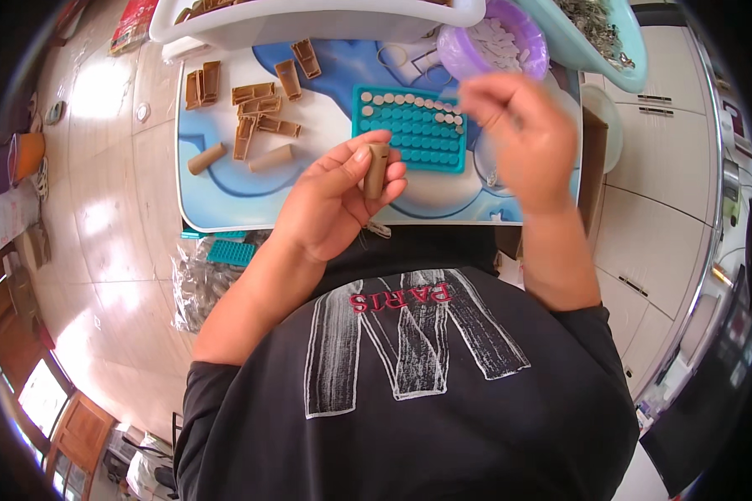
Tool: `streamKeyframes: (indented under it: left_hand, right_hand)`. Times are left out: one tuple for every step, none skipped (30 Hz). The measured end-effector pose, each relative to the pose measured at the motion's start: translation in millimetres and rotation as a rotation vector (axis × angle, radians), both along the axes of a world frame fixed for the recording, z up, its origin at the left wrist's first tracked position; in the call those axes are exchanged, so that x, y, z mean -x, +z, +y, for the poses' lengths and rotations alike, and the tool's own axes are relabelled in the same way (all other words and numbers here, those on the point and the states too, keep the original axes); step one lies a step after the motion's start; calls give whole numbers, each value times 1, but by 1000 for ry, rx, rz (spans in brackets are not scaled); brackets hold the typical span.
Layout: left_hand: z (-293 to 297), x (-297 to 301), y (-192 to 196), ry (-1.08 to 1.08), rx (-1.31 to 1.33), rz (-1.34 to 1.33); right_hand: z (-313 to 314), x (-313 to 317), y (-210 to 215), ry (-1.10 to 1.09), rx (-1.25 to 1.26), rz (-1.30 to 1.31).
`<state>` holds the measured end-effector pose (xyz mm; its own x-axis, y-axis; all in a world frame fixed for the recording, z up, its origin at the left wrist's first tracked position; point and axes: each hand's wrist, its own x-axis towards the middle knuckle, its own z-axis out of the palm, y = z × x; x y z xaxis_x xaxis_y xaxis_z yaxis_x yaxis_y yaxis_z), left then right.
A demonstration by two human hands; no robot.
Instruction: The person assembles small plastic components by hand, inserting circular inserts into rectangular tubes.
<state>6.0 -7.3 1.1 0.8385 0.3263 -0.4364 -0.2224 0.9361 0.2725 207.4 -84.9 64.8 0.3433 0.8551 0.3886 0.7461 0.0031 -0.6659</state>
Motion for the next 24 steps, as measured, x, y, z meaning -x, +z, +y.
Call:
streamKeyframes:
  left_hand:
    - [0, -1, -1, 2, 4, -15]
    - [1, -1, -1, 4, 4, -11]
    - [1, 0, -1, 4, -1, -16]
    - [1, 0, -1, 3, -6, -22]
    - [1, 0, -1, 2, -6, -20]
    - [0, -1, -1, 0, -29, -31]
    - [0, -1, -1, -3, -53, -42]
    - [-1, -2, 1, 10, -64, -22]
    - [-1, -2, 3, 10, -65, -20]
    - [-1, -1, 4, 14, -49, -10]
    - [-2, -2, 5, 18, -33, -2]
    - [-3, -3, 3, 26, -67, -9]
    - [-3, -3, 5, 26, -68, -9]
    - [-3, -3, 7, 19, -70, 9]
    - [-3, -3, 9, 11, -71, 27]
    - [-3, -3, 10, 6, -73, 21]
    - [-3, -3, 9, 7, -74, 21]
    - [-4, -4, 8, 11, -91, 27]
    - [-4, -4, 8, 16, -108, 32]
    - [-5, -3, 8, 14, -96, 25]
    - [-6, -4, 9, 18, -116, 46]
    - [-6, -5, 10, 13, -145, 77]
    - [-7, -5, 11, 9, -174, 109]
    - [-7, -4, 9, 9, -175, 109]
  right_hand:
    - [-4, 17, -4, 47, 0, 55]
    - [-7, 27, -9, 49, 1, 59]
    - [-10, 34, -14, 89, 6, 60]
    - [-12, 39, -18, 128, 11, 61]
    - [-15, 43, -21, 127, 11, 62]
    - [-17, 47, -23, 130, 34, 70]
    - [-19, 49, -24, 132, 56, 78]
    - [-20, 49, -26, 136, 53, 70]
    - [-20, 50, -27, 137, 52, 72]
    - [-20, 50, -28, 134, 48, 87]
    - [-20, 51, -28, 132, 43, 100]
    - [-20, 50, -28, 131, 42, 100]
    - [-20, 50, -27, 138, 43, 83]
    - [-20, 49, -27, 143, 44, 66]
    - [-20, 48, -26, 142, 44, 65]
    - [-20, 48, -26, 143, 49, 54]
    - [-20, 48, -26, 147, 51, 44]
    - [-20, 48, -26, 147, 47, 37]
    - [-20, 48, -26, 147, 46, 37]
    - [-20, 49, -26, 149, 53, 22]
    - [-20, 49, -25, 150, 60, 7]
    - [-19, 50, -25, 150, 69, -41]
    - [-19, 50, -25, 151, 69, -41]
    - [-18, 50, -25, 159, 66, -93]
